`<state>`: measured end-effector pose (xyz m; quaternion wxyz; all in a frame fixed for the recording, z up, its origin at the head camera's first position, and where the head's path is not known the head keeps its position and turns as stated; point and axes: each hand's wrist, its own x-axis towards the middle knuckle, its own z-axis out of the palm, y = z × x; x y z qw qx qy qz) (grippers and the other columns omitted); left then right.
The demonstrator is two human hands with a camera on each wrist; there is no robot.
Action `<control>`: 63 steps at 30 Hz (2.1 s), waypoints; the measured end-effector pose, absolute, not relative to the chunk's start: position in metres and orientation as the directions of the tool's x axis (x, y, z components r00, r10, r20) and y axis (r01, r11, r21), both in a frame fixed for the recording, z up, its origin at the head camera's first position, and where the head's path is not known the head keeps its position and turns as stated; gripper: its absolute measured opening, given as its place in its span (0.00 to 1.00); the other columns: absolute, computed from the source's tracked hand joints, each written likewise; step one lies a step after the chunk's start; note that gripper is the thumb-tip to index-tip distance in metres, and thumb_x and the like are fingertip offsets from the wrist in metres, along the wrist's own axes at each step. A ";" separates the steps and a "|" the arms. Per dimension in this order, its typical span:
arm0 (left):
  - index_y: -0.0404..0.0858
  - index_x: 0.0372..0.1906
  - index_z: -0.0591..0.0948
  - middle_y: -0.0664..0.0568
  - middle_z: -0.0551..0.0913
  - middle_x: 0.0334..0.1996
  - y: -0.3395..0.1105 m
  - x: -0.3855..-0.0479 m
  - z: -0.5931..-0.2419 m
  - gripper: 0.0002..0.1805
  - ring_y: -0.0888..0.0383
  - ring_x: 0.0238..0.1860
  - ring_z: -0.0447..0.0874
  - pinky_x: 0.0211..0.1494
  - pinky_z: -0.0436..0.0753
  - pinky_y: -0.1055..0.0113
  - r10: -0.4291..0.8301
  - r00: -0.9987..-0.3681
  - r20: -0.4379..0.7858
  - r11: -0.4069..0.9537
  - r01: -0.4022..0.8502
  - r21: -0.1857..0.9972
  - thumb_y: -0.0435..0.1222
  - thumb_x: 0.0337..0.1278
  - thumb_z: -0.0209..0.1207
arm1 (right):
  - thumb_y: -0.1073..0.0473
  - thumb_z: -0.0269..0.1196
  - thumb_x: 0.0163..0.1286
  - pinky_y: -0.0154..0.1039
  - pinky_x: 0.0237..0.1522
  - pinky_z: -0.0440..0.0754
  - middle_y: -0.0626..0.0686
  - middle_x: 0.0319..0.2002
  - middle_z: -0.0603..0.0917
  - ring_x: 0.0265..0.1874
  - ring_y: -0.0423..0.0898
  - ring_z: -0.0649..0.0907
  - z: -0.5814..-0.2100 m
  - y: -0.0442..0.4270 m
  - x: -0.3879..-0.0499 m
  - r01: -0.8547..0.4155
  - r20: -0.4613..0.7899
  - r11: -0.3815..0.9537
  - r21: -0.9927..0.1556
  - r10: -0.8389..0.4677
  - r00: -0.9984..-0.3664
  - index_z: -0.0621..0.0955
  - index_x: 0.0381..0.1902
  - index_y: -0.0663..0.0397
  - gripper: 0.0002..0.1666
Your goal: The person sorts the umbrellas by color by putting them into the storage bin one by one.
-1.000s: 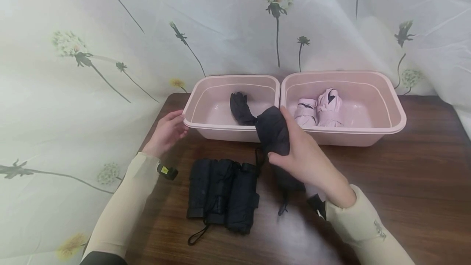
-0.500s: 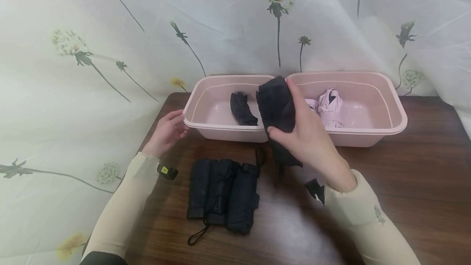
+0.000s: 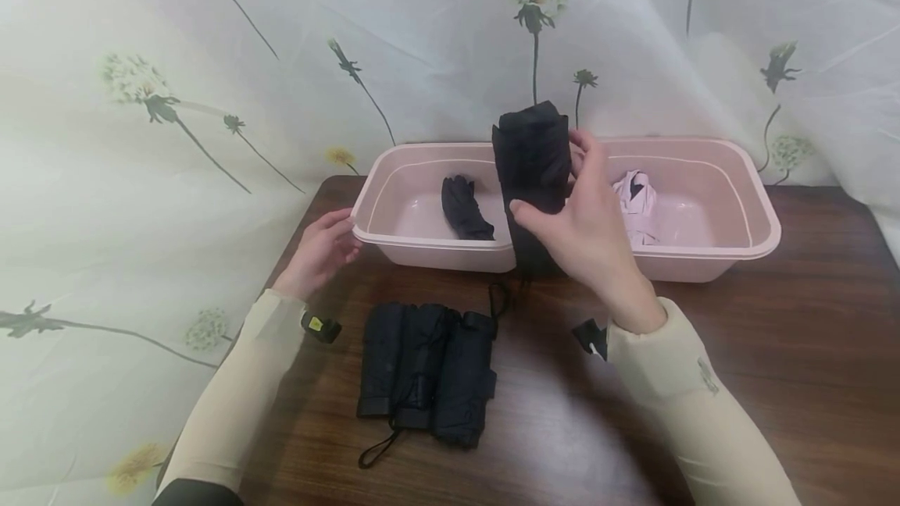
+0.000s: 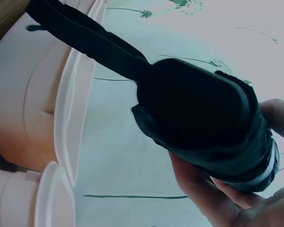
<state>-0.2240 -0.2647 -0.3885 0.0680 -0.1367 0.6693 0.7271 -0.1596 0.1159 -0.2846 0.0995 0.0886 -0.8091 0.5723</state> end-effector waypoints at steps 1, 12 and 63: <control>0.40 0.62 0.68 0.50 0.78 0.39 -0.265 -0.224 -0.388 0.21 0.60 0.27 0.78 0.35 0.79 0.69 -0.085 -0.953 -0.290 -0.094 -0.282 0.955 0.38 0.68 0.54 | 0.61 0.70 0.57 0.40 0.55 0.79 0.57 0.61 0.76 0.57 0.53 0.79 -0.285 0.115 -0.161 -0.249 0.258 0.322 -0.913 -0.016 -0.966 0.53 0.70 0.48 0.50; 0.41 0.64 0.68 0.49 0.77 0.42 -0.265 -0.222 -0.387 0.22 0.60 0.28 0.78 0.34 0.80 0.70 -0.080 -0.953 -0.291 -0.091 -0.284 0.954 0.39 0.68 0.55 | 0.61 0.69 0.57 0.41 0.54 0.76 0.53 0.59 0.73 0.50 0.44 0.77 -0.290 0.105 -0.181 -0.320 0.347 0.259 -0.911 0.063 -0.936 0.60 0.68 0.46 0.44; 0.42 0.61 0.69 0.49 0.77 0.41 -0.264 -0.223 -0.387 0.20 0.59 0.29 0.79 0.36 0.81 0.69 -0.078 -0.952 -0.296 -0.089 -0.289 0.953 0.40 0.68 0.55 | 0.53 0.65 0.63 0.52 0.71 0.62 0.58 0.72 0.63 0.69 0.56 0.67 -0.330 0.078 -0.238 -0.231 0.252 0.485 -0.843 -0.024 -0.967 0.55 0.75 0.54 0.48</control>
